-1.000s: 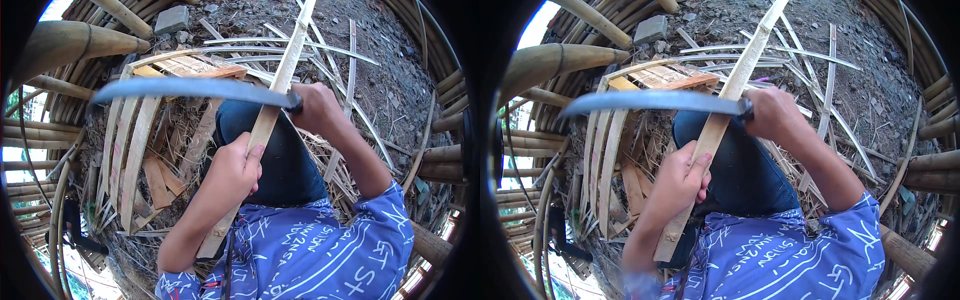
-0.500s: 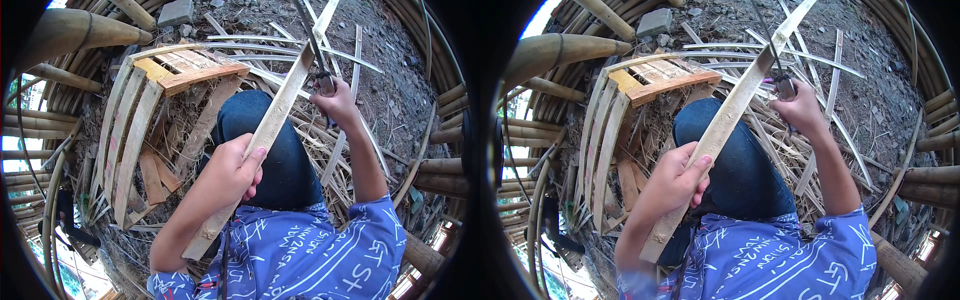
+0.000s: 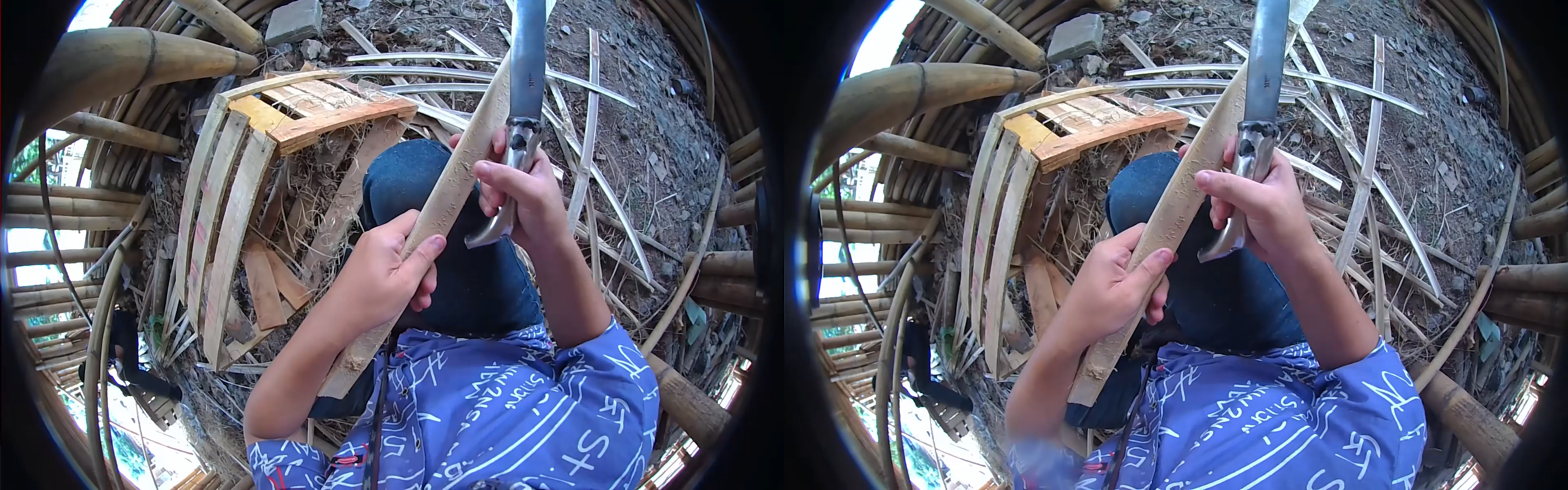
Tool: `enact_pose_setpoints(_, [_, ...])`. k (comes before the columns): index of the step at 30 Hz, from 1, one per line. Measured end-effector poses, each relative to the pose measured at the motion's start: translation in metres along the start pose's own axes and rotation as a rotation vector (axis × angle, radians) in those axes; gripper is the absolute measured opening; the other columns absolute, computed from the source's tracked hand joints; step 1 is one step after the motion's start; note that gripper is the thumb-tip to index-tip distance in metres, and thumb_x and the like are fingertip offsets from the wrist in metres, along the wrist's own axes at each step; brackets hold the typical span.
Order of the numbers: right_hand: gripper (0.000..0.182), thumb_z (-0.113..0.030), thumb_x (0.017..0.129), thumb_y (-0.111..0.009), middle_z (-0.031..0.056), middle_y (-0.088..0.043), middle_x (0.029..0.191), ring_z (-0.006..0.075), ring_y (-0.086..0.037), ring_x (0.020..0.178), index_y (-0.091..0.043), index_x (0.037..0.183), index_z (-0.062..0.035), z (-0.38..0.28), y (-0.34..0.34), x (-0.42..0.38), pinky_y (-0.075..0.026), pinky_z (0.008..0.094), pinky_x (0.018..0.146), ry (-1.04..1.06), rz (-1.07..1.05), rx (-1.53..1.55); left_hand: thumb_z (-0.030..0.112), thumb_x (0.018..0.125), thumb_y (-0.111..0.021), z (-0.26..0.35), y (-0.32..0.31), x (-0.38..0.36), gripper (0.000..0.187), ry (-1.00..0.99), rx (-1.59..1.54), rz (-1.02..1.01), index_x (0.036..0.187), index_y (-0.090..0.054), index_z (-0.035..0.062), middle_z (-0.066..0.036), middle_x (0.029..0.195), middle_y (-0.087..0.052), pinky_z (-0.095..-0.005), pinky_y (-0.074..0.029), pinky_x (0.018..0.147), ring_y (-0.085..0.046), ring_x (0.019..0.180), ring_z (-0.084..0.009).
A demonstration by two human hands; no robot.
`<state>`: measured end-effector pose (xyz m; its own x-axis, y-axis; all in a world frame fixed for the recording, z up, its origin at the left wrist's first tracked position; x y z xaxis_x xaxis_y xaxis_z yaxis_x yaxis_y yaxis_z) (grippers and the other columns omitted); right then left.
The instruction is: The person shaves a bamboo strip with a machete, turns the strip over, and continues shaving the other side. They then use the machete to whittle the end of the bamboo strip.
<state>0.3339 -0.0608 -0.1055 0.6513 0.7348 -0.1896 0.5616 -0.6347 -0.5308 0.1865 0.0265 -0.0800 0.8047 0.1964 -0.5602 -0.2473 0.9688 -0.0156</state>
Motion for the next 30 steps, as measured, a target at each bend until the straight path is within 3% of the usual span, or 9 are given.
enact_pose_setpoints(2, [0.028,-0.001,0.078,-0.066,0.0281,-0.059,0.112,0.0054,-0.052,0.047,-0.045,0.097,-0.0066,0.004,-0.005,0.002,-0.047,0.0187,0.046,0.032,0.004,-0.017,0.022,0.096,-0.056,0.001,0.004,-0.003,0.023,-0.017,0.023,0.006,0.105,-0.055,0.0001,-0.002,0.065,-0.056,-0.0234,-0.047,0.051,-0.056,0.055,-0.0088])
enact_pose_setpoints(4, [0.030,0.000,0.077,-0.066,0.0278,-0.059,0.112,0.0057,-0.052,0.048,-0.046,0.098,-0.0060,0.004,-0.005,0.000,-0.047,0.0192,0.046,0.070,0.054,-0.034,0.022,0.092,-0.062,0.014,0.005,-0.012,0.031,-0.218,0.396,0.013,0.111,-0.053,-0.0010,-0.007,0.077,-0.063,-0.0273,-0.050,0.063,-0.063,0.070,-0.0130])
enact_pose_setpoints(6, [0.031,0.002,0.077,-0.066,0.0263,-0.061,0.109,0.0061,-0.053,0.048,-0.046,0.099,-0.0051,0.005,-0.005,-0.001,-0.047,0.0201,0.044,0.063,0.080,-0.034,0.025,0.086,-0.069,0.023,0.011,-0.032,0.044,-0.157,0.444,0.040,0.116,-0.051,-0.0019,-0.014,0.089,-0.066,-0.0328,-0.050,0.075,-0.066,0.084,-0.0217])
enact_pose_setpoints(8, [0.029,0.004,0.075,-0.070,0.0046,-0.058,0.067,0.0103,-0.056,0.048,-0.050,0.095,-0.0036,0.000,-0.006,-0.004,-0.047,0.0236,0.043,0.104,0.111,-0.020,0.028,0.081,-0.073,0.029,0.020,-0.053,0.052,-0.122,0.619,0.048,0.118,-0.051,-0.0019,-0.021,0.095,-0.065,-0.0368,-0.049,0.081,-0.066,0.090,-0.0302])
enact_pose_setpoints(9, [0.029,0.004,0.075,-0.070,0.0046,-0.058,0.067,0.0103,-0.056,0.048,-0.050,0.095,-0.0036,0.000,-0.006,-0.005,-0.047,0.0236,0.043,0.102,0.110,-0.022,0.031,0.078,-0.075,0.027,0.027,-0.062,0.058,-0.103,0.669,0.048,0.119,-0.050,-0.0012,-0.023,0.097,-0.064,-0.0389,-0.048,0.082,-0.065,0.093,-0.0352])
enact_pose_setpoints(22, [0.026,0.004,0.078,-0.069,0.0020,-0.057,0.066,0.0089,-0.055,0.048,-0.052,0.096,-0.0028,-0.012,-0.026,-0.018,-0.043,0.0217,0.043,0.260,0.115,-0.283,0.046,0.069,-0.079,0.018,0.071,-0.149,0.082,0.019,1.022,0.071,0.129,-0.045,0.0016,-0.014,0.096,-0.064,-0.0399,-0.050,0.075,-0.064,0.086,-0.0322])
enact_pose_setpoints(26, [0.026,0.003,0.078,-0.070,0.0028,-0.057,0.066,0.0095,-0.055,0.048,-0.052,0.096,-0.0035,-0.017,-0.025,-0.019,-0.043,0.0215,0.043,0.302,0.137,-0.311,0.042,0.067,-0.081,-0.008,0.059,-0.133,0.073,0.039,0.986,0.096,0.120,-0.053,0.0012,-0.018,0.096,-0.065,-0.0389,-0.050,0.079,-0.064,0.089,-0.0333])
enact_pose_setpoints(27, [0.026,0.003,0.078,-0.070,0.0028,-0.057,0.066,0.0095,-0.055,0.048,-0.053,0.096,-0.0036,-0.018,-0.024,-0.018,-0.043,0.0216,0.044,0.307,0.150,-0.307,0.042,0.070,-0.079,-0.013,0.058,-0.128,0.058,-0.009,1.028,0.168,0.105,-0.060,0.0001,-0.021,0.088,-0.065,-0.0404,-0.049,0.071,-0.064,0.082,-0.0368])
enact_pose_setpoints(30, [0.025,0.002,0.079,-0.070,0.0029,-0.057,0.067,0.0097,-0.055,0.048,-0.053,0.096,-0.0040,-0.021,-0.020,-0.015,-0.044,0.0219,0.044,0.316,0.167,-0.309,0.042,0.072,-0.078,-0.018,0.057,-0.116,0.050,0.007,0.964,0.251,0.093,-0.062,-0.0009,-0.021,0.078,-0.063,-0.0416,-0.048,0.064,-0.062,0.074,-0.0395])
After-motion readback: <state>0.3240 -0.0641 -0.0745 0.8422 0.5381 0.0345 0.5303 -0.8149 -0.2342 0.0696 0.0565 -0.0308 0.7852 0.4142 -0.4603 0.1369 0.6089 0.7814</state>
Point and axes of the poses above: each hand's wrist, its own x-axis towards the middle knuckle, its own y-axis out of the back of the hand, z = x × y, the point moved 6 cm from there along x, towards the middle knuckle
